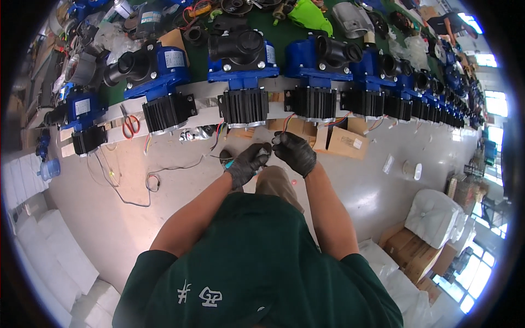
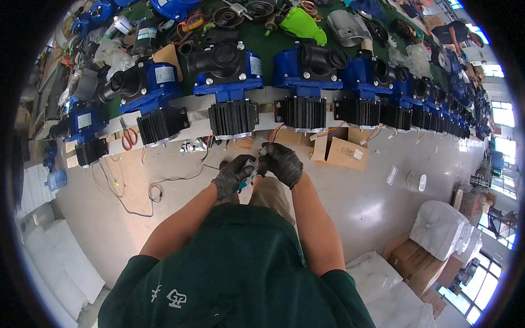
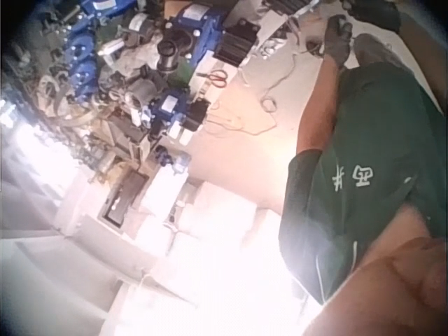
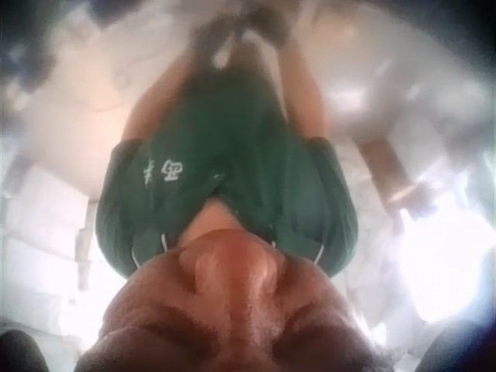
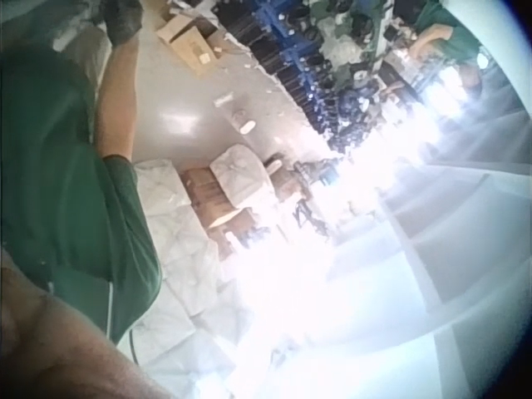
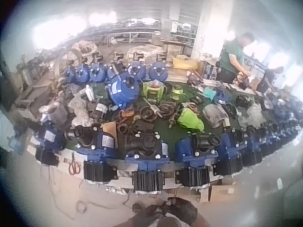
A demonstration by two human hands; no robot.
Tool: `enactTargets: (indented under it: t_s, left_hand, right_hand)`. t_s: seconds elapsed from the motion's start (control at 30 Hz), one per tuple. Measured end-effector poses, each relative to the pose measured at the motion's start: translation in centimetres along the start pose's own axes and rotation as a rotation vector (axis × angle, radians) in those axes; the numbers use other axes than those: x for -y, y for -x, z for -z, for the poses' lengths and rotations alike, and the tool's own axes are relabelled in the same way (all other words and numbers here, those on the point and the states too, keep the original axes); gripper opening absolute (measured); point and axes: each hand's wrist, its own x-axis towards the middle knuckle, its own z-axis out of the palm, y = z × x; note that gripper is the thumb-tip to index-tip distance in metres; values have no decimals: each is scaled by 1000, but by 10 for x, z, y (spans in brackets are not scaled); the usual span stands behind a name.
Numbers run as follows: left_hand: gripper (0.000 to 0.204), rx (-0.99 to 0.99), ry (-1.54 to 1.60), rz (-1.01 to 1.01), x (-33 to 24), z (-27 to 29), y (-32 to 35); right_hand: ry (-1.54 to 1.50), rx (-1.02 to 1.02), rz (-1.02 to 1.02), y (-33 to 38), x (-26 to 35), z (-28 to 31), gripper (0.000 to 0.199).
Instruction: Connecting an electronic controller to a series of water pumps on an assembly line for testing or configuration.
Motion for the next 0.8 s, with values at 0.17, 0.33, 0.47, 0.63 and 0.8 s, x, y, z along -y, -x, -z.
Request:
enactTargets:
  t_s: [0.17, 0.33, 0.47, 0.63, 0.8]
  left_hand:
    - [45, -74, -109, -20, -1, -9, -7]
    - [46, -102, -52, 81, -20, -15, -15]
    - [48, -151, -224, 6, -1, -21, -20]
    - [52, -118, -142, 147, -10, -20, -18]
    - [52, -96, -63, 176, 4, -15, -23]
  right_hand:
    - [401, 113, 127, -18, -8, 33, 35]
    - [507, 223, 113, -39, -16, 60, 40]
    - [587, 292, 122, -43, -16, 67, 37]
    - [1331, 381, 570, -26, 17, 39, 36]
    - [1073, 428, 584, -35, 5, 50, 44]
